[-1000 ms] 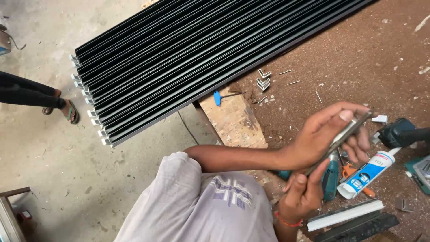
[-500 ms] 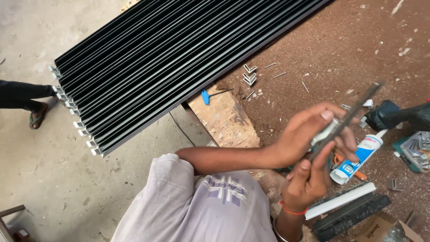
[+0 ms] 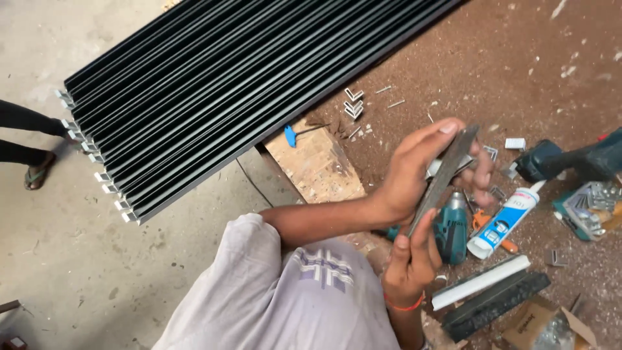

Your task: The recorder uses a metal file to deburr and smooth the edges of small L-shaped aluminum brackets at a workstation.

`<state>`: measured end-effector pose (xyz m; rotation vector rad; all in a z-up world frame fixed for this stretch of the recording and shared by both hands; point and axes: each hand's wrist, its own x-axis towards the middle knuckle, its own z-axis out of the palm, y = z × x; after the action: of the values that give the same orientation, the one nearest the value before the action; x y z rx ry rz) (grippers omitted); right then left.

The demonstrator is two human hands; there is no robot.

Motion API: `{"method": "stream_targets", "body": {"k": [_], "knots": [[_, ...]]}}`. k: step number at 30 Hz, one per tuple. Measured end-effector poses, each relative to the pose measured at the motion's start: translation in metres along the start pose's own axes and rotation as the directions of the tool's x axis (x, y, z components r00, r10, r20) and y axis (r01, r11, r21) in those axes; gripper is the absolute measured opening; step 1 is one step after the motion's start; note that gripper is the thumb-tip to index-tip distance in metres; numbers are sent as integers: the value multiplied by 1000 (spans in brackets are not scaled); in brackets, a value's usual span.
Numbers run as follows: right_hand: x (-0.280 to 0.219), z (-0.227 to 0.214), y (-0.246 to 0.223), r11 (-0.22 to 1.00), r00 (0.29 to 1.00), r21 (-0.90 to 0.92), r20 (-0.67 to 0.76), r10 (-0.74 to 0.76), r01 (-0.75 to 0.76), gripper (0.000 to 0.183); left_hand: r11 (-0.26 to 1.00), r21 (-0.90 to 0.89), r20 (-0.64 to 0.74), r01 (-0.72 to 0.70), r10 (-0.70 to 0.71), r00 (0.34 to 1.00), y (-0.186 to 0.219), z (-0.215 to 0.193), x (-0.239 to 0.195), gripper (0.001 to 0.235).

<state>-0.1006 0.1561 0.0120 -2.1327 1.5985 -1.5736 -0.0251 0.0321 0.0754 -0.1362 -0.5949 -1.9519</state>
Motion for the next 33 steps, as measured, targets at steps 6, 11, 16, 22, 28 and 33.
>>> {"method": "stream_targets", "body": {"k": [6, 11, 16, 22, 28, 33], "knots": [[5, -9, 3, 983, 983, 92, -71, 169, -162, 52, 995, 88, 80, 52, -60, 995, -15, 4, -18, 42], [-3, 3, 5, 979, 986, 150, -68, 150, -138, 51, 999, 47, 93, -11, 7, 996, -20, -17, -1, 41], [-7, 9, 10, 963, 991, 233, 4, 136, -133, 50, 986, 55, 129, -158, 150, 980, -18, -17, 6, 41], [-6, -5, 1, 980, 980, 113, -95, 176, -165, 52, 976, 203, 113, -77, 54, 992, -29, -12, -1, 43], [-15, 11, 7, 958, 989, 256, -37, 141, -127, 50, 969, 170, 241, -177, 134, 961, -21, -16, -4, 40], [8, -17, -12, 389, 910, 905, -6, 414, -171, 58, 990, 105, 145, 96, -110, 983, -32, -10, -8, 37]]}}
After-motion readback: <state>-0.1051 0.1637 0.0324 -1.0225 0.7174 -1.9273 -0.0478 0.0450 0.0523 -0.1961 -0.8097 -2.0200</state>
